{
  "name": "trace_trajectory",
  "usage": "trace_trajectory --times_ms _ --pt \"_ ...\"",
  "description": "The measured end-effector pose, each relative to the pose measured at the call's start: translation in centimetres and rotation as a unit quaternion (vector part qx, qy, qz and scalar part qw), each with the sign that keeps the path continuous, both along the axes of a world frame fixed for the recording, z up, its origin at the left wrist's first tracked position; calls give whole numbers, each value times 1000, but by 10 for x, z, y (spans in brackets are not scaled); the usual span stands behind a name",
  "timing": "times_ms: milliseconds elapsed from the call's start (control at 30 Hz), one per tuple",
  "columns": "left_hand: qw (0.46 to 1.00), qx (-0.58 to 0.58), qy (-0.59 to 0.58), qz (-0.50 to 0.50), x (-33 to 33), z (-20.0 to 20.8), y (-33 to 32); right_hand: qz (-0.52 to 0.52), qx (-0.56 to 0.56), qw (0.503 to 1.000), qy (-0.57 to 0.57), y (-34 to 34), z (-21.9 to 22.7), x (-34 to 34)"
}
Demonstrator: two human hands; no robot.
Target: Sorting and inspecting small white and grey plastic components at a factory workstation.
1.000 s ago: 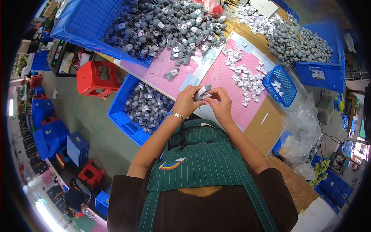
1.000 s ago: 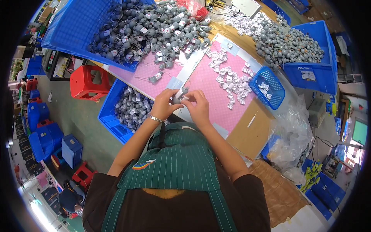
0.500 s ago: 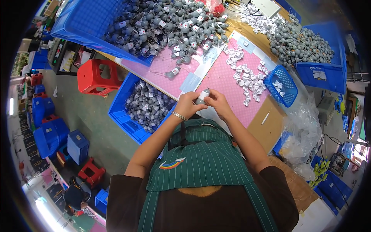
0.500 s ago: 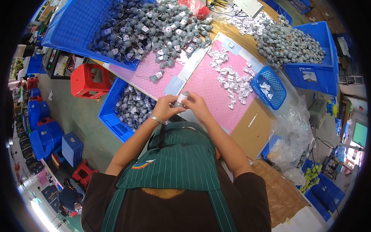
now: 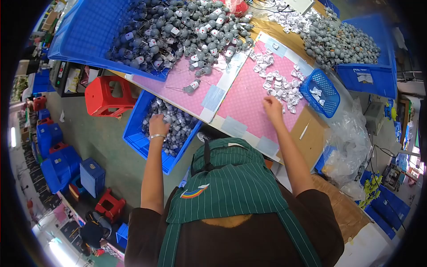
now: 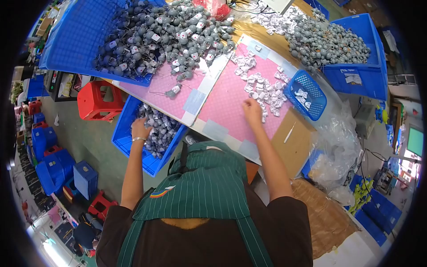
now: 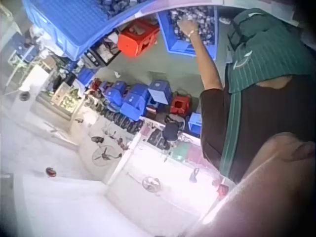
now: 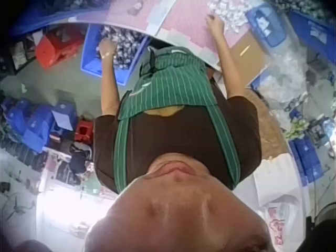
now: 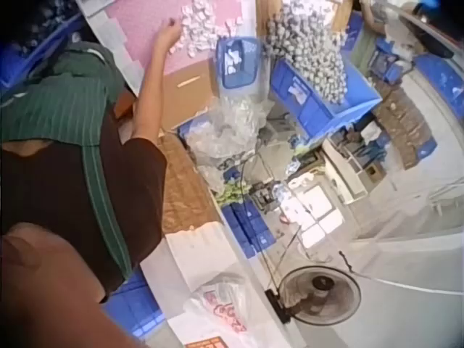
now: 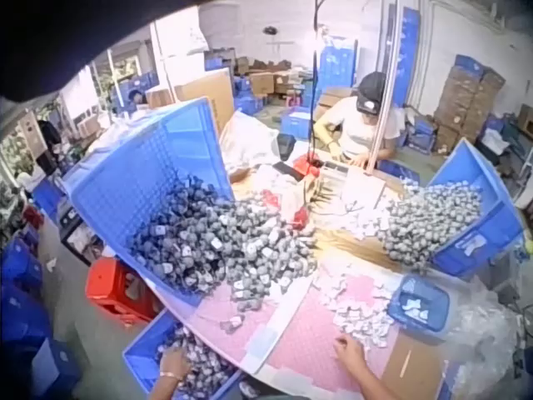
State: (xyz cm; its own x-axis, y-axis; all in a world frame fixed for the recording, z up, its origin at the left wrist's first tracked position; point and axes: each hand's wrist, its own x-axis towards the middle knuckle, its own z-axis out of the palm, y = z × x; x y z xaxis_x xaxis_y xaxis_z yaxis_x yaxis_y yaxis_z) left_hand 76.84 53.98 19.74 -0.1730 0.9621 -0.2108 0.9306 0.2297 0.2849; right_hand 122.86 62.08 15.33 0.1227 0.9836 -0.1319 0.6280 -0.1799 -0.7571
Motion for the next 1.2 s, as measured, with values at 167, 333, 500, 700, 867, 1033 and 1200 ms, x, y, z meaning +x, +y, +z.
trace_trajectory --times_ms 167,333,500,700,867,1033,1200 --pt "993 110 -40 -30 25 -14 41 -39 -33 985 -166 43 9 14" --pt "976 192 -22 -96 90 -27 99 -8 -9 957 -290 52 -4 -4" --pt "989 107 44 -92 92 -56 124 79 60 945 -310 37 -12 -2" --pt "989 7 -148 -1 97 -41 119 -9 -50 991 127 8 26 -22" --pt "787 -107 -597 117 141 17 83 26 -78 918 388 -12 77 -54" --pt "774 -90 -627 26 175 64 55 125 -10 933 338 -23 104 -79" --pt "818 -50 -573 15 175 69 44 145 27 946 288 -23 130 -96"
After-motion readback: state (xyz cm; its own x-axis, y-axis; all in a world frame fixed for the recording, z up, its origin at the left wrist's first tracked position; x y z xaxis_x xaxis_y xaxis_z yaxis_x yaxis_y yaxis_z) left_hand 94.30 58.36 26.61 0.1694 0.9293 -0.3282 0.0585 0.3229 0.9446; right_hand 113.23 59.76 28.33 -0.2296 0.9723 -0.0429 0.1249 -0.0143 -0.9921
